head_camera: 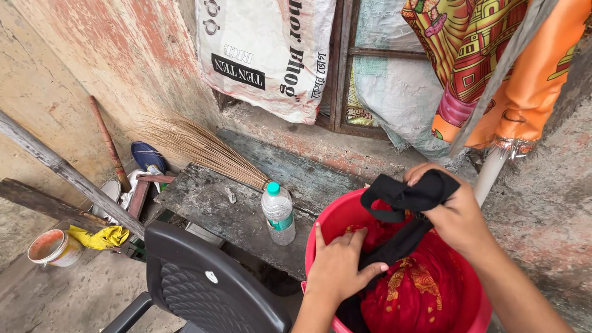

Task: Hand washing and hanging clothes to dry on an outdoor balcony.

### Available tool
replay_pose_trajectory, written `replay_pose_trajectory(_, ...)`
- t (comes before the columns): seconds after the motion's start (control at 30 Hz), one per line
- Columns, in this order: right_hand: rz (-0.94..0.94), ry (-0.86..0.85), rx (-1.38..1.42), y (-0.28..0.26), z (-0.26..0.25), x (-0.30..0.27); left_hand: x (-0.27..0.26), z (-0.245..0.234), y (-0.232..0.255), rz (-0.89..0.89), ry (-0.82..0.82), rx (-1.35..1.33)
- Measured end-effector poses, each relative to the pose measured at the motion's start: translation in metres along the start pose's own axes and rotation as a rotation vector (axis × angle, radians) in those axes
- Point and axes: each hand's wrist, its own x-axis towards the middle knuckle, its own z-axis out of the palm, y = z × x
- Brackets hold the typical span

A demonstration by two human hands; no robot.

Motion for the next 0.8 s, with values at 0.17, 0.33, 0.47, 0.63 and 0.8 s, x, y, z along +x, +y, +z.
replay_pose_trajectory(0.17,0.079,0.466,0.290,0.000,-0.010,-0.005,0.009,0.025,-0.001,0.082,-0.001,0.005)
replay_pose_trajectory(0.33,0.164,0.568,0.380,0.016,-0.030,-0.018,0.015,0.024,-0.007,-0.132,-0.081,-0.102)
replay_pose_trajectory(0.47,0.352,0.321,0.191,0.013,-0.015,-0.019,0.018,0.023,-0.017,-0.163,0.505,-0.521)
replay_pose_trajectory(0.63,0.323,-0.266,-0.039,0.021,0.034,-0.021,0.015,0.026,-0.022,0.063,0.744,-0.711)
replay_pose_trajectory(0.8,0.271,-0.371,-0.190,0.104,0.053,-0.041,0.012,0.022,-0.018,0.096,0.545,-0.855)
